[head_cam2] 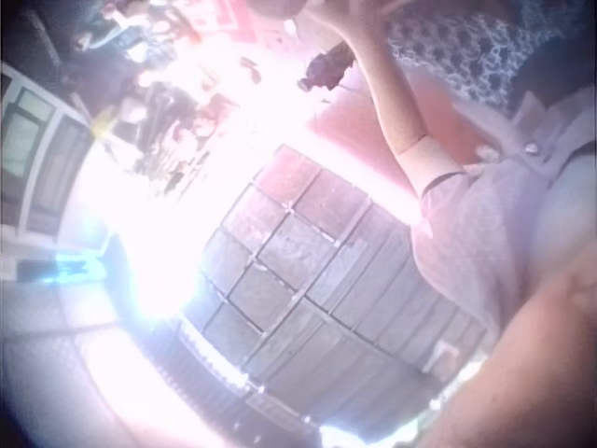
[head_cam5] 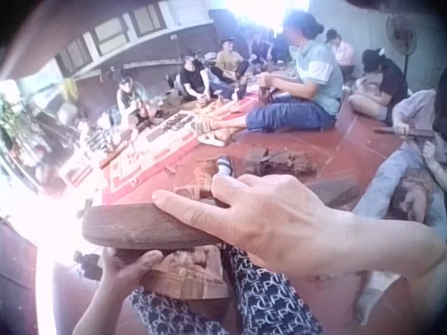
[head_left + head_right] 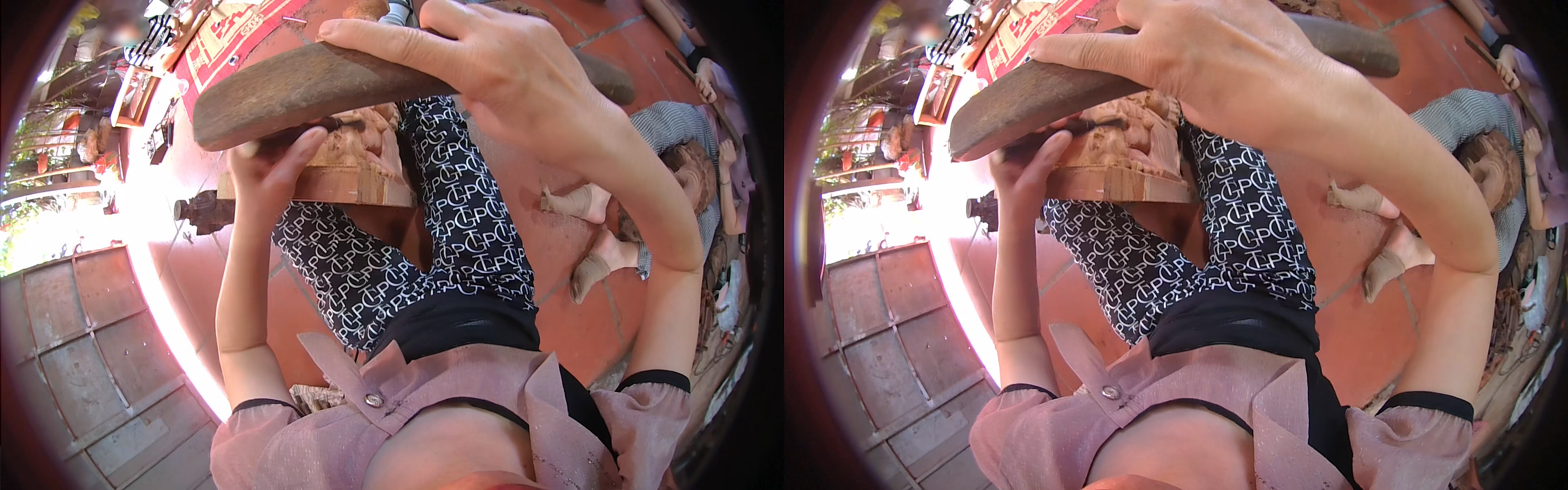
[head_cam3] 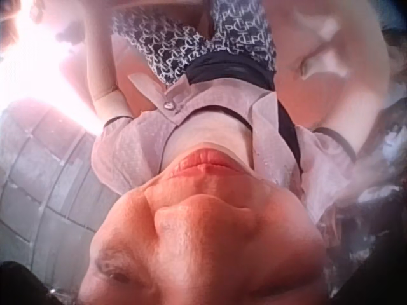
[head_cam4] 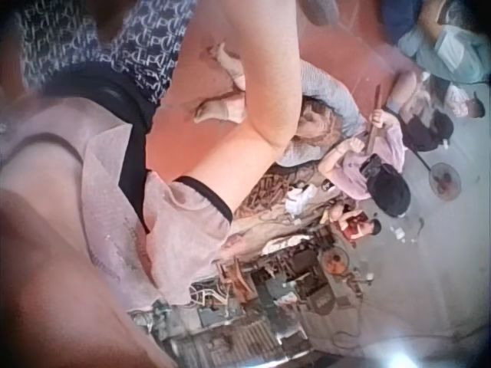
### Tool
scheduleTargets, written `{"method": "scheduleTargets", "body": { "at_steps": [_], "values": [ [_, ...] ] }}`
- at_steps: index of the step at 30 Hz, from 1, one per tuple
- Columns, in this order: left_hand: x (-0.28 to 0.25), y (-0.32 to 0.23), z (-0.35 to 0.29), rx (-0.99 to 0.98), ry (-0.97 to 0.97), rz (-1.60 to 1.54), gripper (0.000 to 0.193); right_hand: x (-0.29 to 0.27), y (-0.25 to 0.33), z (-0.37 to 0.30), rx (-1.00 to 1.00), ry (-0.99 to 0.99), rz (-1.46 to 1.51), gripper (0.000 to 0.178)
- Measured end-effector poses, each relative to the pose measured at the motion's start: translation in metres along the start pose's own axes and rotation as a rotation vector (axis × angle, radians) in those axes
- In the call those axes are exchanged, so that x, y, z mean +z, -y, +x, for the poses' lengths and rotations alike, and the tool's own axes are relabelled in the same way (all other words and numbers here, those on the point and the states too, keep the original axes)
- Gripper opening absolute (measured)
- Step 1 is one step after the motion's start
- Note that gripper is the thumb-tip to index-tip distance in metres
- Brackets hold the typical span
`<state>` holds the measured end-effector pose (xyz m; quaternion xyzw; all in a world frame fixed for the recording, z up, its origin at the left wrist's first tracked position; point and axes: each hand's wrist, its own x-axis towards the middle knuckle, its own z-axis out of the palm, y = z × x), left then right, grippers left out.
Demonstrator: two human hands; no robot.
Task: The person sits on the floor and carves a wooden figurine using a chisel and mallet. They repeatedly strike the chisel to shape the wood, occasionally pausing to adjust the tool or inspect the work.
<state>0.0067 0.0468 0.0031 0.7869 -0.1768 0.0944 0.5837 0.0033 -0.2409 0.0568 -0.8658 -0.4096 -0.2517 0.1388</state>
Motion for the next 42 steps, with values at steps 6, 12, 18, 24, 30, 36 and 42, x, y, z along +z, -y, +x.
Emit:
{"method": "scheduleTargets", "body": {
  "at_steps": [6, 12, 18, 24, 30, 36, 42],
  "values": [
    [-0.017, 0.0, 0.011, -0.224, -0.048, -0.072, 0.033, -0.006, 0.008, -0.003, 0.067, 0.035, 0.139, 0.079],
    [-0.026, 0.032, 0.01, -0.155, -0.014, -0.041, 0.028, -0.01, 0.015, 0.002, 0.054, 0.014, 0.165, 0.08],
    [0.007, -0.001, 0.023, -0.127, 0.014, 0.012, 0.027, -0.012, 0.013, 0.002, 0.094, -0.086, 0.13, 0.087],
    [0.01, 0.003, 0.025, -0.096, 0.092, 0.027, 0.036, -0.007, 0.008, 0.014, 0.129, -0.199, 0.274, 0.093],
    [0.009, 0.014, 0.032, -0.03, 0.025, 0.013, 0.024, -0.01, -0.002, 0.015, 0.117, 0.031, -0.048, 0.088],
    [0.004, 0.027, 0.029, -0.03, 0.096, 0.042, 0.029, -0.001, 0.0, 0.016, 0.068, 0.006, -0.118, 0.091],
    [0.002, 0.025, 0.026, -0.053, 0.075, -0.037, 0.03, -0.003, 0.005, 0.016, 0.101, -0.037, -0.029, 0.087]
  ]
}}
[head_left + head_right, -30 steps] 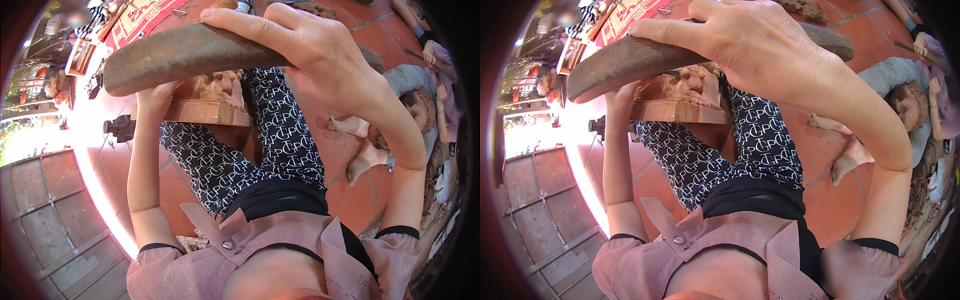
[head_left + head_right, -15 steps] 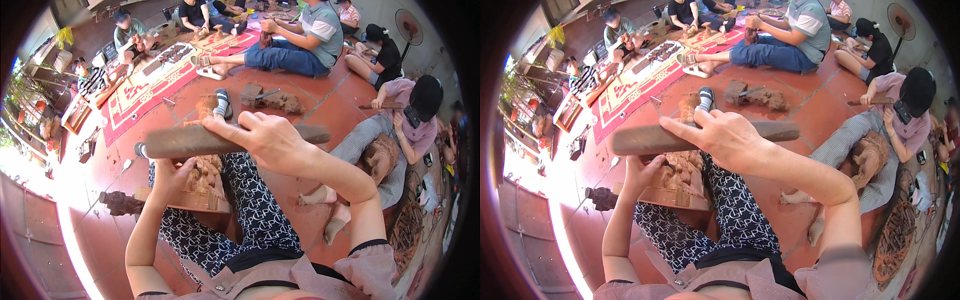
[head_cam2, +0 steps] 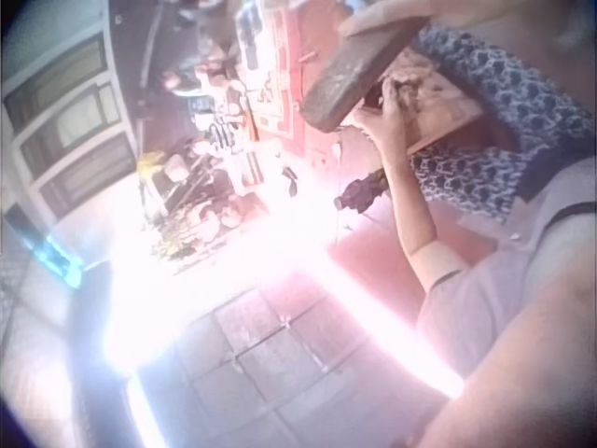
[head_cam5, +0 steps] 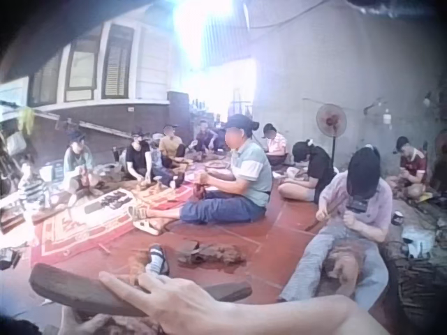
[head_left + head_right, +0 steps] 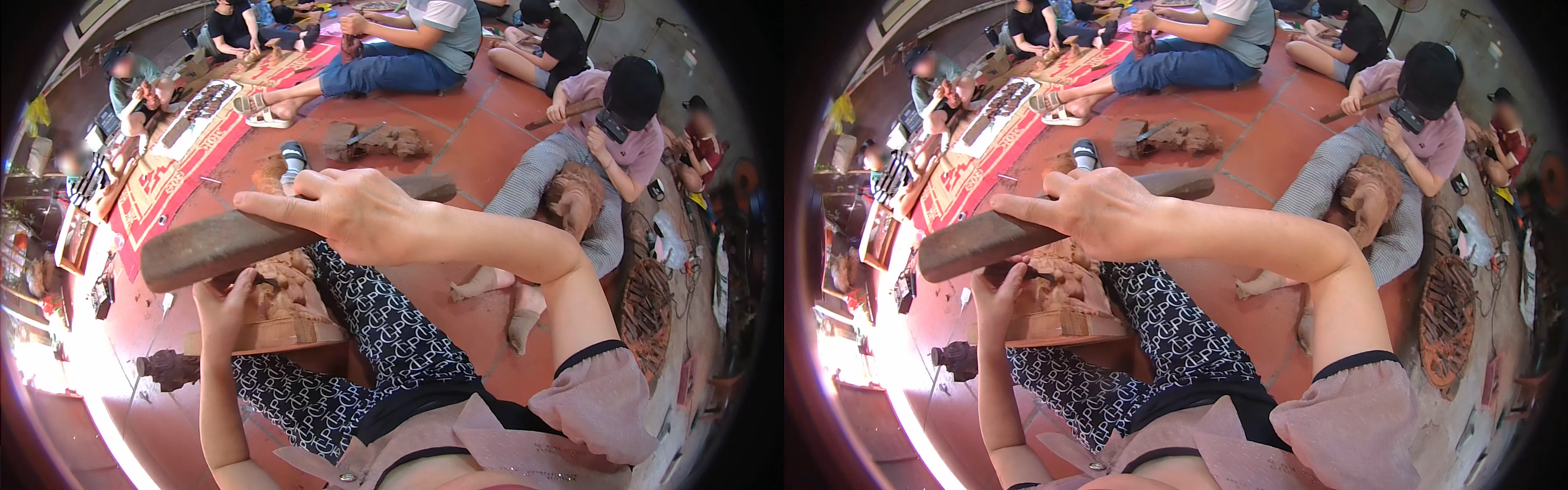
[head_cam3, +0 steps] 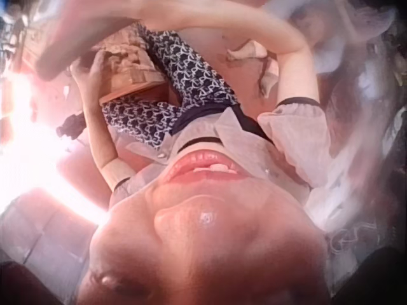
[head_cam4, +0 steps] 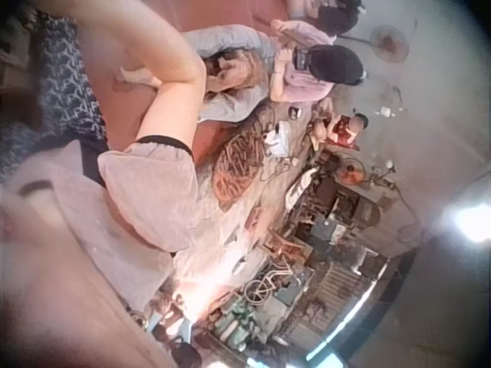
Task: The person sits on the floor and carves a wooden figurine using a chisel and mallet. They repeatedly strike the chisel to shape the wood, occasionally pausing to adjust the tool or inspect the work.
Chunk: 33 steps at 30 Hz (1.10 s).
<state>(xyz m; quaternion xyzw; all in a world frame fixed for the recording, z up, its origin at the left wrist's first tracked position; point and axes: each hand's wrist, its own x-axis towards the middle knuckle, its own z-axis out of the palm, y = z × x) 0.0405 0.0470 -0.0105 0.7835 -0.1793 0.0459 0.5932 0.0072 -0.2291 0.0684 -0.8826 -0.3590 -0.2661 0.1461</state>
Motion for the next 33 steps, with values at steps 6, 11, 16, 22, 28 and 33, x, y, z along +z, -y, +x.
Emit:
{"method": "scheduleTargets", "body": {
  "at_steps": [6, 11, 16, 22, 28, 33],
  "values": [
    [-0.003, 0.005, -0.003, 0.047, -0.013, -0.043, 0.029, -0.002, -0.002, -0.002, 0.049, 0.057, -0.011, 0.088],
    [-0.005, -0.001, -0.004, -0.066, 0.004, -0.023, 0.02, 0.003, -0.002, -0.001, 0.049, 0.088, -0.031, 0.092],
    [0.002, -0.007, -0.006, -0.012, -0.035, -0.035, 0.018, 0.011, 0.001, -0.005, 0.042, 0.035, -0.007, 0.091],
    [-0.006, 0.001, -0.009, -0.076, -0.027, -0.041, 0.029, 0.012, 0.0, -0.017, 0.089, -0.015, 0.102, 0.091],
    [0.0, -0.01, -0.008, 0.083, 0.095, -0.09, 0.026, 0.057, 0.007, -0.069, 0.577, -0.353, 0.867, 0.072],
    [-0.012, -0.004, -0.006, -0.001, -0.047, -0.448, 0.029, 0.132, 0.011, -0.116, 0.804, -0.548, 1.052, 0.069]
  ]
}}
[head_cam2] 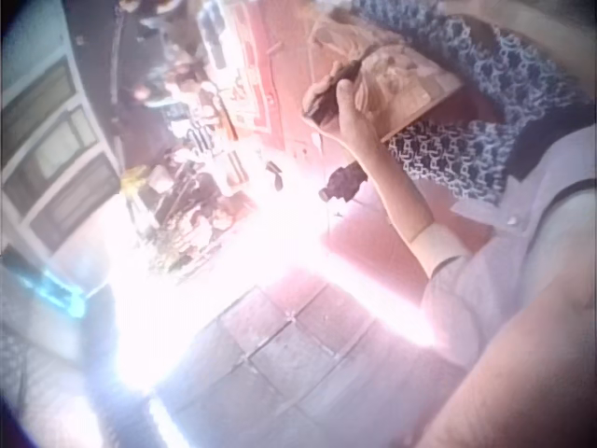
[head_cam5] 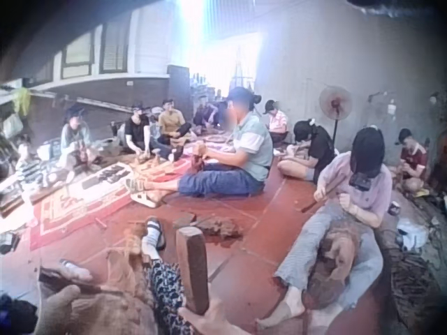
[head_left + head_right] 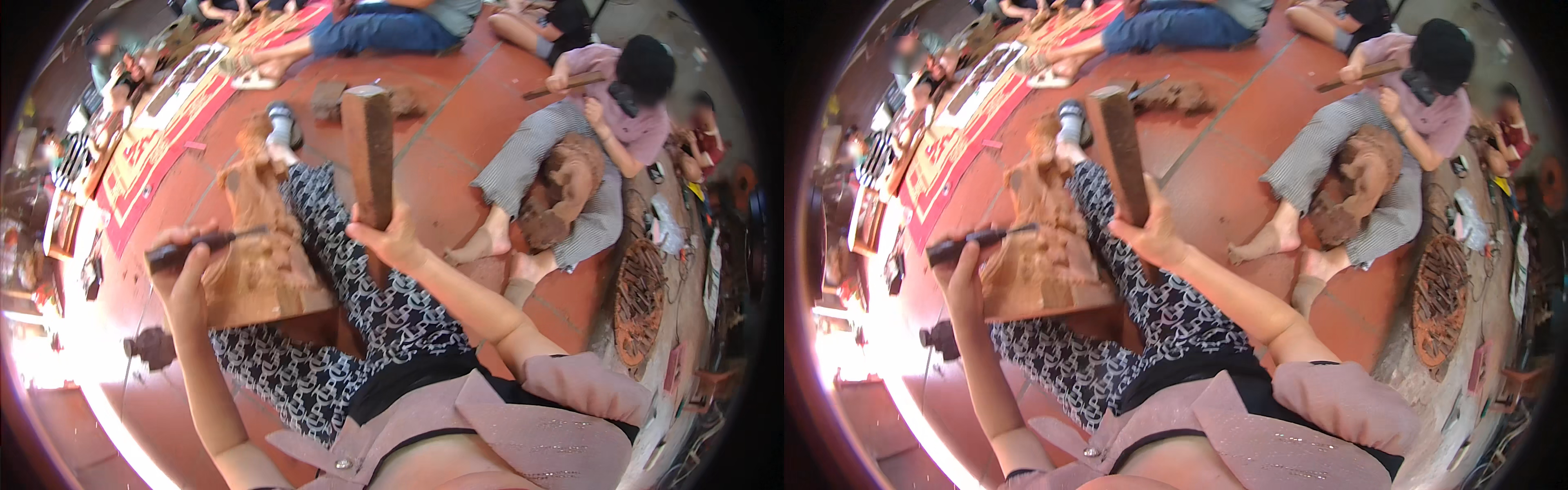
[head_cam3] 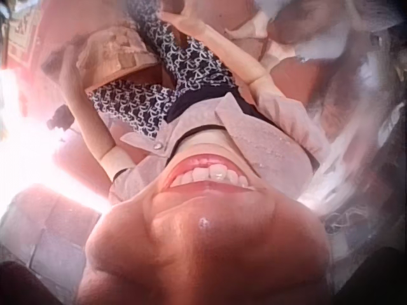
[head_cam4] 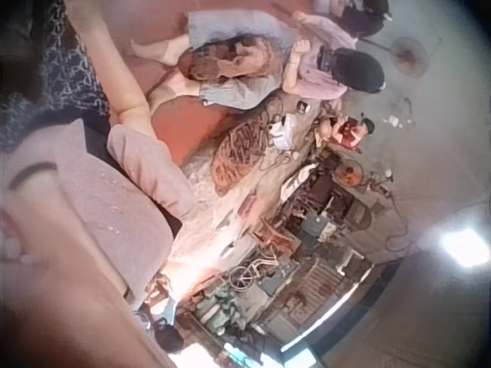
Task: The person sits on the floor and carves a wooden figurine using a chisel and mallet. They repeatedly strike the chisel to shape the wood, occasionally pausing to adjust the tool or inspect the work.
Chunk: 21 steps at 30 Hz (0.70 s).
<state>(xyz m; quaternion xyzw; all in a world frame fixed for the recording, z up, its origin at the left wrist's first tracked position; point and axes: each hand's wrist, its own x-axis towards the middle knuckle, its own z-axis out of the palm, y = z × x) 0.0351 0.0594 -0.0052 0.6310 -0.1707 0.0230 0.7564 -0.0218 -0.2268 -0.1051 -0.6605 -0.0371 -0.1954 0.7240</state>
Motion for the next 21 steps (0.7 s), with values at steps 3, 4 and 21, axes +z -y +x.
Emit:
{"method": "scheduleTargets", "body": {
  "at_steps": [3, 4, 21],
  "values": [
    [0.0, -0.005, 0.005, -0.06, -0.098, 0.092, 0.025, 0.001, -0.015, -0.024, 0.128, -0.012, -0.071, 0.067],
    [0.0, -0.008, 0.004, -0.047, -0.103, 0.137, 0.028, 0.004, -0.016, -0.034, 0.194, -0.019, -0.079, 0.057],
    [0.019, -0.028, 0.012, 0.045, 0.215, 0.404, 0.037, -0.007, -0.013, -0.058, 0.093, -0.014, 0.012, 0.044]
  ]
}}
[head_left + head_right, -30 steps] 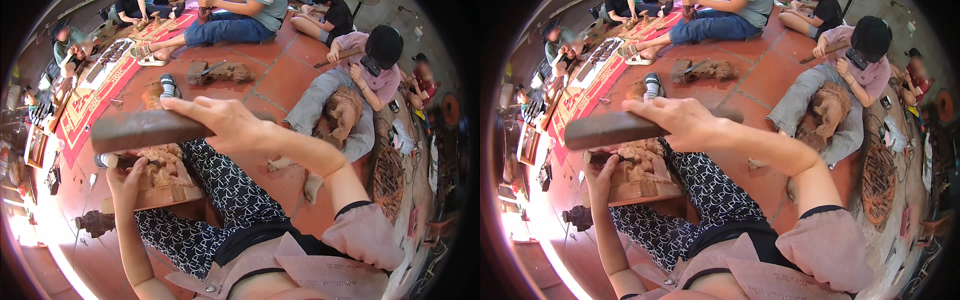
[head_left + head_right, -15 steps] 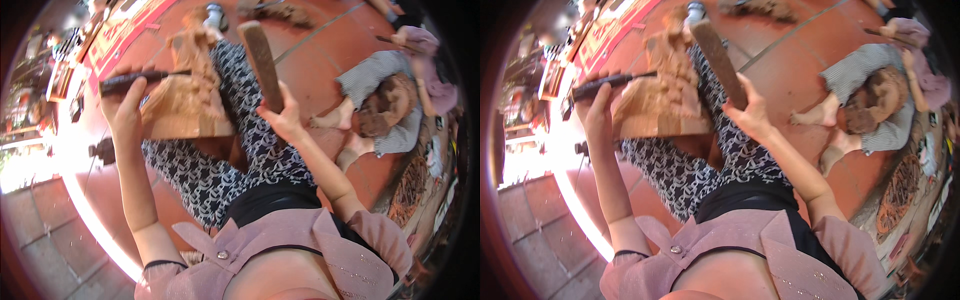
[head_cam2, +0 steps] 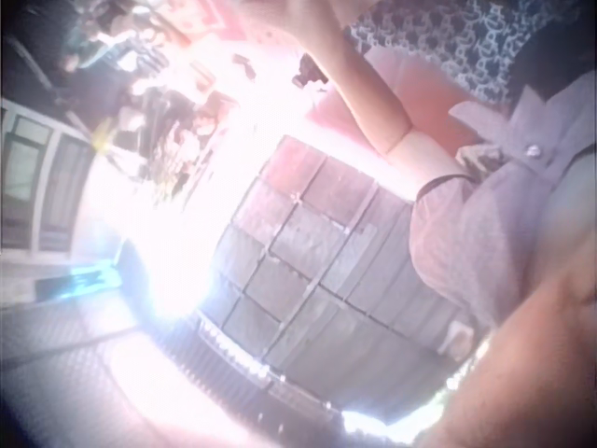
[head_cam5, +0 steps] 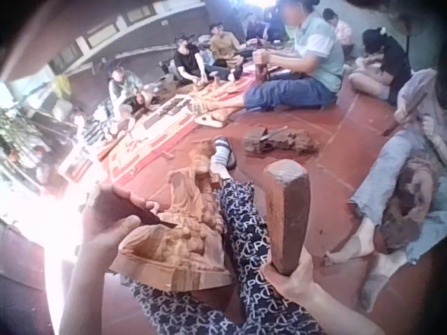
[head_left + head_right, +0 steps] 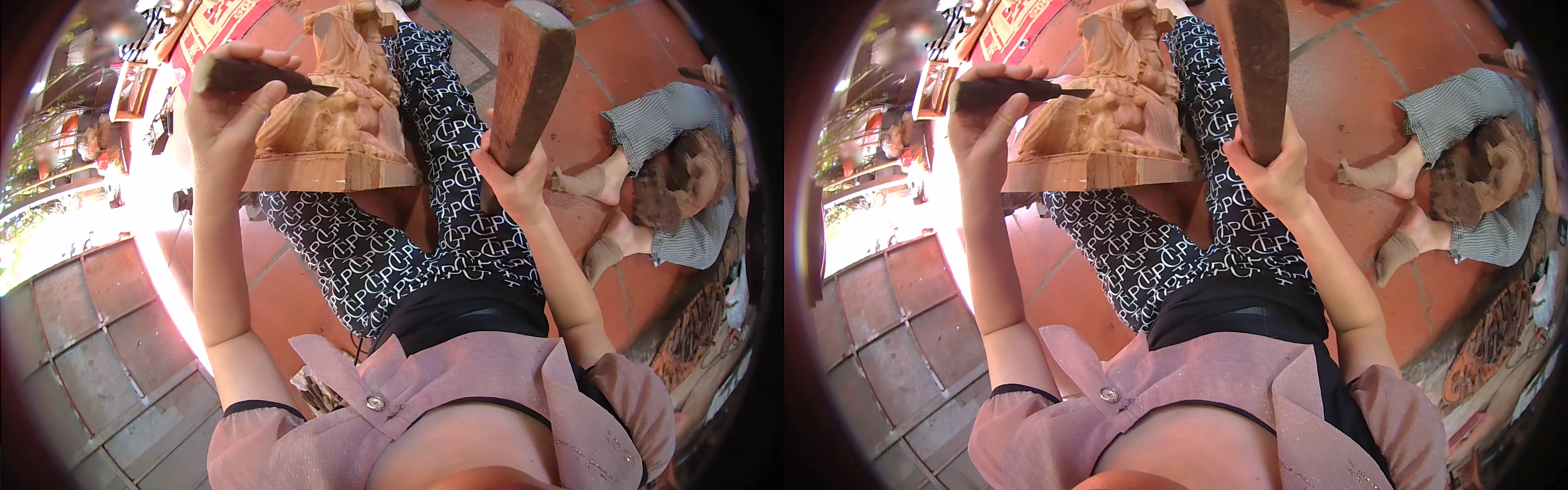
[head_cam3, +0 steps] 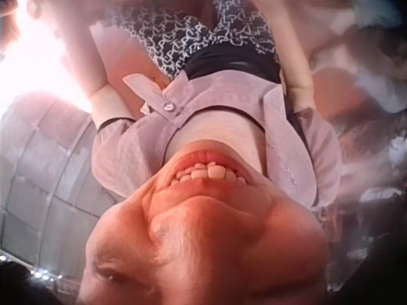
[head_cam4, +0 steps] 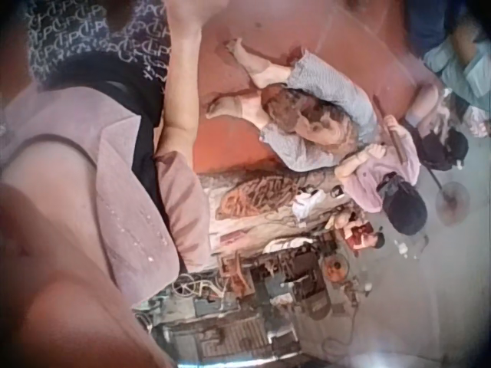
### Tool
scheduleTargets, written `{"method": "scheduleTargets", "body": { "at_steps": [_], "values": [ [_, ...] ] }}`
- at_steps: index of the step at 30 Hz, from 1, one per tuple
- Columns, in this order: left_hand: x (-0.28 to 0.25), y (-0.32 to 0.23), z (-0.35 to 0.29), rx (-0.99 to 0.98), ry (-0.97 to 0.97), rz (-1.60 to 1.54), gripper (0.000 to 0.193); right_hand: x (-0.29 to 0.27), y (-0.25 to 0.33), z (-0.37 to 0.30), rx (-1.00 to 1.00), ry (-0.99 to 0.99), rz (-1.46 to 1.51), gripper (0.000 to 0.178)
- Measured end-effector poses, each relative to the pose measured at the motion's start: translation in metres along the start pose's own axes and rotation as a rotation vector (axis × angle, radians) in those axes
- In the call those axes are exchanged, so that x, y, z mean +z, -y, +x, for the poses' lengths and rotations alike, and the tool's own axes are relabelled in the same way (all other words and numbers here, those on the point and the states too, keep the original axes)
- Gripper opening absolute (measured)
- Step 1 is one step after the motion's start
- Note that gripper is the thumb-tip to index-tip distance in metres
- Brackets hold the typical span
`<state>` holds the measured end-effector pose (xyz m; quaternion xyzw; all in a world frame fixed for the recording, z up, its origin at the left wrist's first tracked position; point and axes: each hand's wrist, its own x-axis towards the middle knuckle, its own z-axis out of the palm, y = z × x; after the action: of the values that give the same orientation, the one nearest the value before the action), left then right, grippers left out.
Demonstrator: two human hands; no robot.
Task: The person sits on the floor and carves a wooden figurine using a chisel and mallet. They repeatedly strike the chisel to shape the wood, occasionally pausing to adjust the tool or inspect the work.
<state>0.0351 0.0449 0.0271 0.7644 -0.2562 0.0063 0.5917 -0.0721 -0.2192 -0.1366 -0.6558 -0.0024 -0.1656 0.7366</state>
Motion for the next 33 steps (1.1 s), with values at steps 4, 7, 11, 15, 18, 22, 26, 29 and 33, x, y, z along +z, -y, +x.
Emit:
{"method": "scheduleTargets", "body": {
  "at_steps": [4, 7, 11, 15, 18, 22, 26, 29, 33],
  "values": [
    [0.0, 0.001, 0.011, 0.0, 0.135, 0.125, 0.041, -0.003, -0.001, -0.005, 0.071, 0.015, 0.102, 0.048],
    [0.002, -0.005, 0.02, -0.023, 0.281, 0.261, 0.034, -0.005, -0.002, -0.005, 0.1, 0.027, 0.102, 0.048],
    [0.023, -0.025, 0.034, -0.061, 0.426, 0.412, 0.03, -0.008, -0.004, -0.004, 0.085, 0.027, 0.095, 0.047],
    [0.027, -0.021, 0.04, -0.096, 0.471, 0.424, 0.03, -0.009, -0.004, -0.005, 0.082, 0.024, 0.092, 0.047],
    [0.024, -0.016, 0.045, -0.082, 0.461, 0.395, 0.029, -0.008, 0.0, -0.005, 0.117, 0.027, 0.119, 0.047],
    [0.018, -0.008, 0.055, -0.01, 0.48, 0.454, 0.026, -0.008, -0.001, -0.005, 0.122, 0.04, 0.131, 0.047],
    [0.04, -0.032, 0.08, -0.114, 0.54, 0.624, 0.029, -0.01, 0.0, -0.008, 0.115, 0.061, 0.126, 0.052],
    [0.043, -0.029, 0.089, -0.054, 0.584, 0.665, 0.035, -0.012, -0.003, -0.01, 0.148, 0.106, 0.155, 0.058],
    [0.041, -0.013, 0.103, -0.119, 0.667, 0.678, 0.038, -0.01, -0.008, -0.015, 0.181, 0.028, 0.291, 0.061]
  ]
}}
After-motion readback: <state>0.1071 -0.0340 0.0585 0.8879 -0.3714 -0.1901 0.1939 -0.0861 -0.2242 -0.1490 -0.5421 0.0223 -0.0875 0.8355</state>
